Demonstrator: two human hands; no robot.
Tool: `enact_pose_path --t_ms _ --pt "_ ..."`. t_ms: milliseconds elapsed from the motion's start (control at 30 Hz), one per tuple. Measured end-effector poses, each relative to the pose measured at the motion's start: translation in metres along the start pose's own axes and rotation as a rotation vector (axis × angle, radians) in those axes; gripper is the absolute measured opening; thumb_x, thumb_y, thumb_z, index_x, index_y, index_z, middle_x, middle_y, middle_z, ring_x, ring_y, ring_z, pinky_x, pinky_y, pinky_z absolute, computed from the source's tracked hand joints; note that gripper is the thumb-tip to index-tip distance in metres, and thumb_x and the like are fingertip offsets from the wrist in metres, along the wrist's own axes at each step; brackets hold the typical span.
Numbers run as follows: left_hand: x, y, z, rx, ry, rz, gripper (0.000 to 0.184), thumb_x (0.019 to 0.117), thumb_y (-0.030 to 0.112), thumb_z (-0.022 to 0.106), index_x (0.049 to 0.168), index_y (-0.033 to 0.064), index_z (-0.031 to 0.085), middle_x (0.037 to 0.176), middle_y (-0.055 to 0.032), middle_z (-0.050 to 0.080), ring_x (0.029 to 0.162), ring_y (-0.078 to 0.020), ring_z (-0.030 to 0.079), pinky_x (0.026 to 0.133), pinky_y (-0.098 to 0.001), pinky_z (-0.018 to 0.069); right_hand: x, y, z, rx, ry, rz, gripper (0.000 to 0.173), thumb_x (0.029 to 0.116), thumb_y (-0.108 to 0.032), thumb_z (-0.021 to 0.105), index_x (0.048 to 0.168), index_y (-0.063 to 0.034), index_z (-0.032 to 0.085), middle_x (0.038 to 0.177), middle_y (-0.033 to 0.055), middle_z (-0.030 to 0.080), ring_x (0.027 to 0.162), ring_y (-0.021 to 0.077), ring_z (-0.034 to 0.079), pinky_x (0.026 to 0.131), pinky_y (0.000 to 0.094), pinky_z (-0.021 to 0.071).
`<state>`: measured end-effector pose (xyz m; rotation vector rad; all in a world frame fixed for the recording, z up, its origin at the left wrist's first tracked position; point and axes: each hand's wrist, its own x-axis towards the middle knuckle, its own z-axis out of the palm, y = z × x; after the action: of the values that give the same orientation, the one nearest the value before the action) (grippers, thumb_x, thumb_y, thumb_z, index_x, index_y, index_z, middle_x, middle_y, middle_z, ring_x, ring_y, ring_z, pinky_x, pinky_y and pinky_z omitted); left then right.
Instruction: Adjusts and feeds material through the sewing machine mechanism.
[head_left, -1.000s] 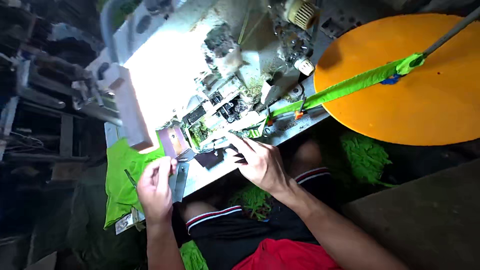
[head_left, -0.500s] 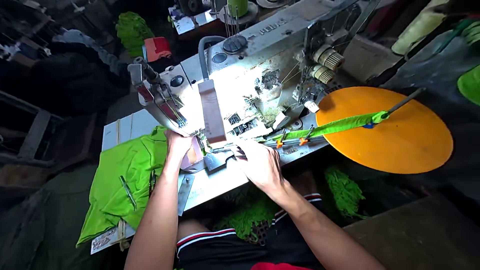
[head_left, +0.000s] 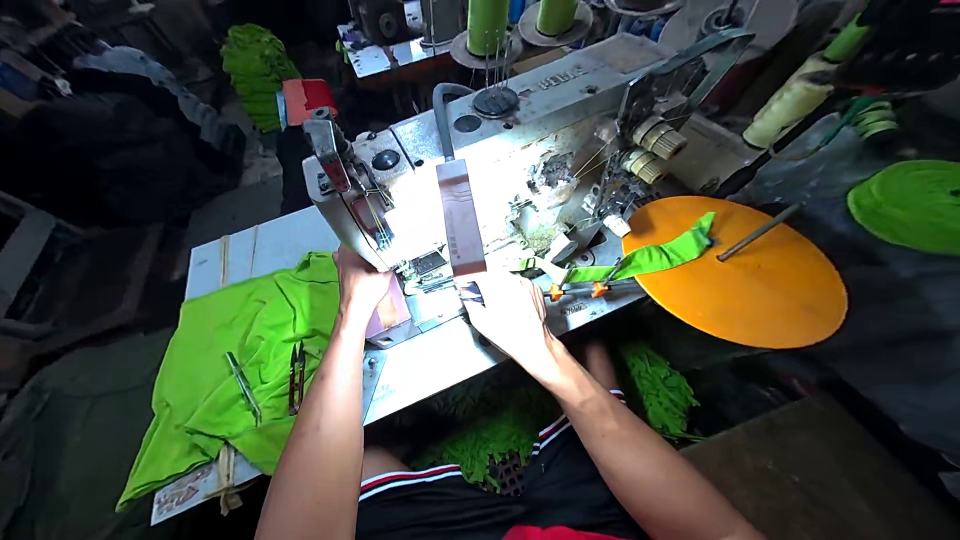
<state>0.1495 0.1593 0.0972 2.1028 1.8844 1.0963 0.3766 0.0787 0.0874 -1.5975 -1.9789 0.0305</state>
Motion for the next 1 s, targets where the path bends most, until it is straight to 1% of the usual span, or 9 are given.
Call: enact_pose_path --t_ms 167,333,467,600,633,700,733,833,1000 --pt "0.000 -0.009 0.002 -0.030 -0.012 -0.070 0.058 0.0779 0.024 0.083 0.127 0.0021 0.062 0.126 -0.0208 0.064 0.125 -0.0347 0.057 0.108 -0.0573 0.0405 -0.028 0.019 -0.012 0.130 0.007 -0.021 0.047 0.0915 -0.032 0.068 0.138 -0.0245 0.066 0.102 0.0040 0.072 0.082 0.0214 0.071 0.068 0.0445 0.0584" --pt "-0.006 0.000 -0.008 -0.033 -0.057 -0.129 0.053 0.0815 0.021 0.082 0.127 0.0020 0.061 0.122 -0.0222 0.066 0.118 -0.0392 0.061 0.099 -0.0636 0.0459 -0.057 0.059 -0.077 0.184 0.272 -0.037 0.020 0.0878 -0.023 0.070 0.103 -0.0133 0.078 0.092 0.0015 0.073 0.077 0.0130 0.069 0.064 0.0358 0.0588" --pt "-0.004 0.000 -0.008 -0.072 -0.016 -0.068 0.053 0.0788 0.023 0.083 0.123 0.0017 0.064 0.116 -0.0208 0.068 0.114 -0.0343 0.065 0.098 -0.0601 0.0488 -0.038 0.114 -0.157 0.109 0.417 0.113 0.036 0.1068 -0.031 0.053 0.116 -0.0001 0.070 0.095 0.0160 0.070 0.074 0.0226 0.065 0.066 0.0427 0.0561" --pt "-0.003 0.000 -0.012 -0.072 -0.038 -0.079 0.043 0.0770 0.017 0.083 0.113 -0.0011 0.067 0.107 -0.0227 0.069 0.106 -0.0376 0.066 0.093 -0.0634 0.0491 0.036 0.164 -0.197 0.255 0.457 0.256 0.051 0.1109 -0.041 0.039 0.138 -0.0020 0.058 0.128 0.0188 0.066 0.112 0.0233 0.067 0.099 0.0422 0.0536" --pt "-0.002 0.001 -0.012 -0.068 -0.042 -0.095 0.041 0.0773 0.016 0.082 0.111 -0.0013 0.067 0.106 -0.0228 0.069 0.105 -0.0378 0.066 0.091 -0.0637 0.0492 0.057 0.173 -0.198 0.333 0.432 0.293 0.051 0.1109 -0.042 0.038 0.142 -0.0065 0.057 0.132 0.0135 0.066 0.107 0.0166 0.067 0.094 0.0364 0.0545" --pt "-0.002 0.000 -0.011 -0.064 -0.040 -0.103 0.039 0.0774 0.016 0.083 0.109 -0.0001 0.068 0.104 -0.0213 0.070 0.103 -0.0369 0.067 0.091 -0.0632 0.0496 0.095 0.182 -0.196 0.619 0.358 0.421 0.043 0.1109 -0.045 0.037 0.141 -0.0204 0.056 0.124 -0.0043 0.068 0.064 0.0016 0.054 0.055 0.0202 0.0433" --pt "-0.002 -0.001 -0.010 -0.070 -0.031 -0.092 0.037 0.0774 0.017 0.083 0.108 0.0007 0.069 0.103 -0.0201 0.071 0.102 -0.0356 0.068 0.090 -0.0627 0.0502 0.109 0.183 -0.196 0.763 0.284 0.473 0.041 0.1105 -0.047 0.038 0.140 -0.0257 0.056 0.117 -0.0084 0.067 0.054 0.0009 0.048 0.046 0.0182 0.0378" --pt "-0.001 -0.002 -0.011 -0.086 -0.010 -0.058 0.032 0.0791 0.018 0.081 0.106 0.0041 0.070 0.100 -0.0158 0.071 0.099 -0.0302 0.069 0.087 -0.0590 0.0525 0.137 0.192 -0.194 0.878 0.061 0.463 0.034 0.1088 -0.044 0.045 0.138 -0.0334 0.060 0.078 -0.0077 0.055 0.047 0.0031 0.039 0.041 0.0184 0.0338" --pt "-0.001 -0.003 -0.013 -0.120 -0.009 -0.011 0.032 0.0789 0.018 0.080 0.107 0.0075 0.070 0.102 -0.0120 0.071 0.099 -0.0251 0.069 0.087 -0.0549 0.0538 0.146 0.209 -0.187 0.922 -0.144 0.364 0.036 0.1105 -0.046 0.038 0.144 -0.0406 0.052 0.080 -0.0077 0.055 0.051 0.0018 0.044 0.042 0.0163 0.0366"
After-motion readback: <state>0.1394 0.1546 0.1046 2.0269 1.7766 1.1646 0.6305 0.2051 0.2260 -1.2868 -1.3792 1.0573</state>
